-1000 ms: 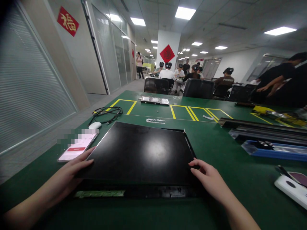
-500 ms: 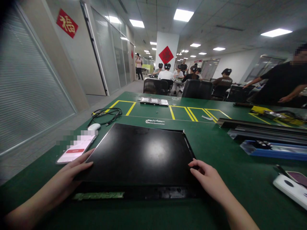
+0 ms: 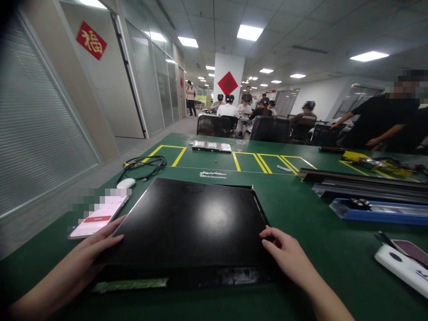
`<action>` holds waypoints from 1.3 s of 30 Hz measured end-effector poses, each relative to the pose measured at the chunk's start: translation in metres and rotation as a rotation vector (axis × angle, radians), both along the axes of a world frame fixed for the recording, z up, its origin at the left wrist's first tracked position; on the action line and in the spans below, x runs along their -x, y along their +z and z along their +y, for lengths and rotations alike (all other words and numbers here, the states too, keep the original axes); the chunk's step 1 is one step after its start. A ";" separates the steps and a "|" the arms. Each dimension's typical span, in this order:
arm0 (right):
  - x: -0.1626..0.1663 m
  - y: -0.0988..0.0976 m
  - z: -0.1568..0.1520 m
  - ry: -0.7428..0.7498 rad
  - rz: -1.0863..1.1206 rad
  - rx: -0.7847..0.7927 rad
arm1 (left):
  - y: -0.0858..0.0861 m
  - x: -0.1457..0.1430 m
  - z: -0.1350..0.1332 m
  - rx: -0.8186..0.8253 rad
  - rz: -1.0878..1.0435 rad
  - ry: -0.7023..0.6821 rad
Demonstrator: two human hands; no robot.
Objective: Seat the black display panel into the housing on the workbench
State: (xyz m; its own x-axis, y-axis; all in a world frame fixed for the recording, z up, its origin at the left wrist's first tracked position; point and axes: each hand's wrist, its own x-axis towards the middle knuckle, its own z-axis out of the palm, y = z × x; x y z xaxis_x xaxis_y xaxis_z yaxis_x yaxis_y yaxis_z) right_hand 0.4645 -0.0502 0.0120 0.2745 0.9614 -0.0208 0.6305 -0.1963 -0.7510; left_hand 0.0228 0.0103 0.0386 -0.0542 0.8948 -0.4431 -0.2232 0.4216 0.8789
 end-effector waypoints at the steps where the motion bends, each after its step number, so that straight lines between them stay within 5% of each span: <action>1: 0.000 0.000 0.000 0.000 -0.001 0.000 | 0.000 0.001 0.000 0.005 -0.001 -0.006; 31: -0.009 -0.010 0.003 0.009 -0.048 0.022 | 0.004 0.002 -0.002 -0.032 -0.069 -0.024; 39: -0.005 -0.006 0.004 0.000 0.012 0.004 | -0.003 0.020 0.002 -0.214 0.145 -0.111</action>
